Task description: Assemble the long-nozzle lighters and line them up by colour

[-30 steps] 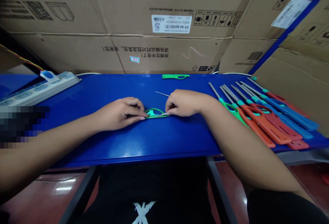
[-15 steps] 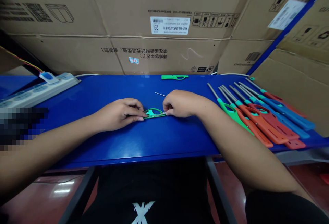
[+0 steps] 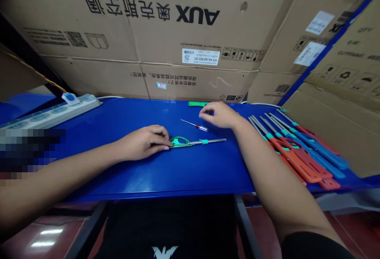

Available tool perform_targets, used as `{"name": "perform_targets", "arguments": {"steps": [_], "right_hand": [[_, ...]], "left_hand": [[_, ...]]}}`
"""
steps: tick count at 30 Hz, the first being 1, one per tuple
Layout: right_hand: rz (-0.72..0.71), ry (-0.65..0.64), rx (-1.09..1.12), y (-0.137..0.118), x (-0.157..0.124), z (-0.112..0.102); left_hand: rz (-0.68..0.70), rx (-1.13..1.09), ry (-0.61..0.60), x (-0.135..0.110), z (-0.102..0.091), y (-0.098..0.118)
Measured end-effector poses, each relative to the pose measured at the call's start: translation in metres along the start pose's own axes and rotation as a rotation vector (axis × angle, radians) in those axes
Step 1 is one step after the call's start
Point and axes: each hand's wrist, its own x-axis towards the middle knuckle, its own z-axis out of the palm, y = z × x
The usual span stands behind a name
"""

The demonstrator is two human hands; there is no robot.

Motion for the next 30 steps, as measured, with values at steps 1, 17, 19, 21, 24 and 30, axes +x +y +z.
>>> {"name": "perform_targets", "arguments": {"steps": [1,17,19,21,24,30], "right_hand": [[0.092,0.079,-0.060,0.011,0.006,0.002],[0.242,0.127,-0.158,0.038,0.036,0.033],[0.207,0.163,-0.126,0.028,0.032,0.026],[0.142,0.197,-0.081,0.010,0.024,0.016],[0.028,0.195,0.030,-0.028,0.008,0.006],[-0.149,-0.024,0.455,-0.083,-0.012,0.017]], "left_hand": [[0.003,0.002,0.002,0.000,0.000,0.000],[0.016,0.075,0.129,-0.003,-0.014,0.002],[0.008,0.119,0.208,-0.004,-0.017,0.002],[-0.003,0.225,0.309,-0.004,-0.020,0.005],[-0.040,0.437,0.413,-0.004,-0.022,0.013],[-0.097,0.408,0.247,-0.004,-0.017,0.021]]}}
